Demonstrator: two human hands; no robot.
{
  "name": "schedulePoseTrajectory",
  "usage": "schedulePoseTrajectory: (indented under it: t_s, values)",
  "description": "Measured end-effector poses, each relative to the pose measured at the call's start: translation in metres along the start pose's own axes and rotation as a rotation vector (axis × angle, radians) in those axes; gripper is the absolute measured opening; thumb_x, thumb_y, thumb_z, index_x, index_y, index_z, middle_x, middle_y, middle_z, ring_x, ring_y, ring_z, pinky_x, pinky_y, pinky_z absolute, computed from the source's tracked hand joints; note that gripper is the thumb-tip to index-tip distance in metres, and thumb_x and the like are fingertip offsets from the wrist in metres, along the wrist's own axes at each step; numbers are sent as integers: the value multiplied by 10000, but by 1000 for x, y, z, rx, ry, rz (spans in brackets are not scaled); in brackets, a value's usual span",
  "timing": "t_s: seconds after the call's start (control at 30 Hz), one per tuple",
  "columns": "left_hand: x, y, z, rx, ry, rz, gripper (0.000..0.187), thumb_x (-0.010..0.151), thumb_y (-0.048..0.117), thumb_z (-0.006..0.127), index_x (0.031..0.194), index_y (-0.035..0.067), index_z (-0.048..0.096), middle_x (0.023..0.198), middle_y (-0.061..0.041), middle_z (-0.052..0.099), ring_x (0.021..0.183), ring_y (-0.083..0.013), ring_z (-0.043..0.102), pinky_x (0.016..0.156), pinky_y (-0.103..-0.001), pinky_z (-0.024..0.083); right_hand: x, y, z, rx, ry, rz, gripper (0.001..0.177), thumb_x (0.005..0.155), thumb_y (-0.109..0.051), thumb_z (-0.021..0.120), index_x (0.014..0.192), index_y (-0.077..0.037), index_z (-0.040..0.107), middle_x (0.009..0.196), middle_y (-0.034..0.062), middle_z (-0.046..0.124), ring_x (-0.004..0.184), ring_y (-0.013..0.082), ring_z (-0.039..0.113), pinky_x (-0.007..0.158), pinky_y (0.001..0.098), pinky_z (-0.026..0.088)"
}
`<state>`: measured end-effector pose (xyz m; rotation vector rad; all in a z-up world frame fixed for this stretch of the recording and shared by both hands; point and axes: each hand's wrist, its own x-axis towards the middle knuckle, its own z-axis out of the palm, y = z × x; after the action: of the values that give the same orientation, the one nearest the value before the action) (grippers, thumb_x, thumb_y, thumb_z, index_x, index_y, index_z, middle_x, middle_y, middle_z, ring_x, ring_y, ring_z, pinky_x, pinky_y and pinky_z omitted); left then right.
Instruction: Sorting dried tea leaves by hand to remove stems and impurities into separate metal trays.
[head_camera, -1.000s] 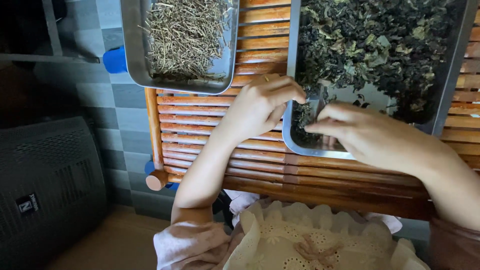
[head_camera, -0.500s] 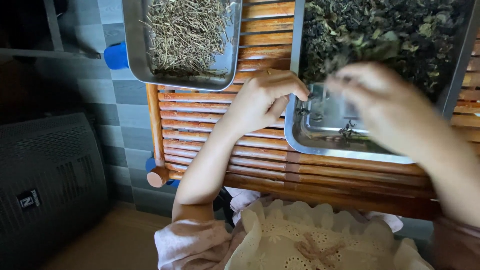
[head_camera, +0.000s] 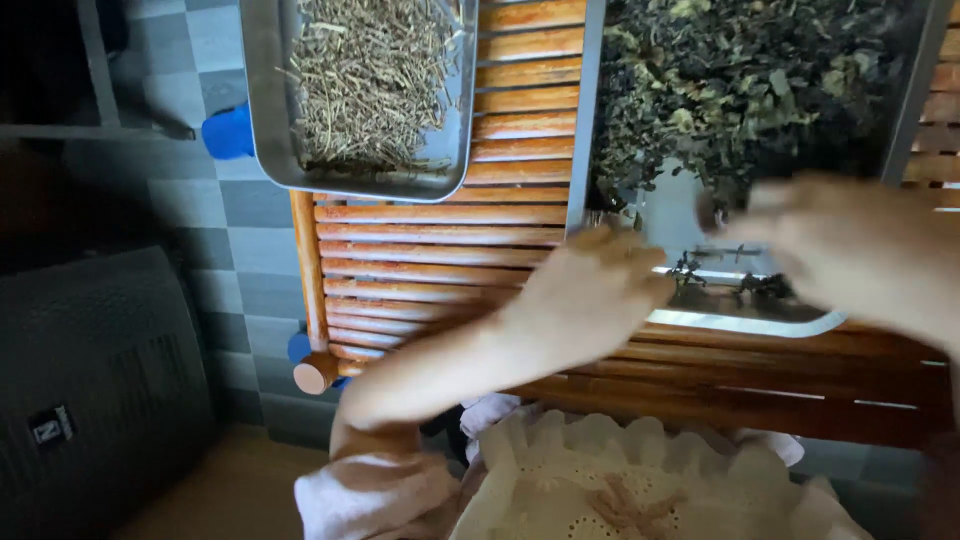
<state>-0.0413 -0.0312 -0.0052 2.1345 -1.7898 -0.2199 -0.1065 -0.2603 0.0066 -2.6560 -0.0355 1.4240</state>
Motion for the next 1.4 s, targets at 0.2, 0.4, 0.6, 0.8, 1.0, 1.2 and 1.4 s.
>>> schedulePoseTrajectory:
  t_s: [0.2, 0.4, 0.6, 0.8, 1.0, 1.2, 1.4]
  values:
    - [79, -62, 7, 152, -111, -108, 283, 938, 27, 641, 1210, 93, 682, 1003, -71, 744, 768, -213, 722, 610, -356, 626, 35, 27, -50, -32, 359, -48, 378, 1042, -12, 479, 1272, -256, 654, 959, -20, 737, 561, 89, 660, 480, 216, 599]
    - [109, -93, -1, 137, 151, -114, 387, 781, -124, 622, 1117, 60, 682, 922, -58, 702, 700, -243, 723, 547, -380, 637, 46, 53, -65, -36, 685, -121, 309, 1084, 1, 478, 1263, -138, 687, 776, 101, 740, 568, 206, 570, 568, 328, 435]
    - [41, -59, -16, -44, 209, -36, 341, 818, -165, 613, 1034, 95, 657, 976, -66, 649, 916, -239, 662, 823, -395, 604, -8, 51, -3, -103, 735, -198, 433, 993, 22, 547, 1294, -253, 690, 1023, 17, 775, 484, 109, 657, 499, 270, 567]
    - [-23, -61, 3, -232, 463, -170, 306, 913, -104, 468, 1110, 49, 646, 1116, -88, 626, 1033, -261, 623, 864, -362, 538, -29, 14, 36, 3, -113, -45, 465, 972, -75, 498, 1334, -367, 502, 1323, -181, 585, 702, -33, 801, 607, 123, 732]
    - [-26, -63, 2, -271, 616, -185, 258, 1043, 15, 407, 1080, 30, 662, 1062, -110, 639, 1001, -270, 661, 867, -379, 495, -17, 39, 46, 220, 662, -254, 423, 883, 129, 559, 1240, -82, 642, 1204, 115, 683, 775, 175, 630, 716, 288, 555]
    - [-25, -56, 17, -319, 531, -187, 260, 1024, -7, 403, 1148, 59, 621, 1133, -94, 616, 1029, -270, 650, 836, -372, 502, -11, 1, 47, 303, 21, -193, 635, 864, 13, 600, 1360, -381, 559, 1372, -138, 587, 970, 39, 771, 928, 217, 644]
    - [-26, -54, 23, -395, 640, -343, 171, 1081, 55, 415, 1205, 33, 531, 1198, -169, 544, 1170, -340, 554, 1030, -427, 476, -8, -32, -19, 356, 382, -126, 592, 896, 53, 555, 1444, -169, 528, 1360, 139, 591, 1056, 246, 667, 882, 357, 623]
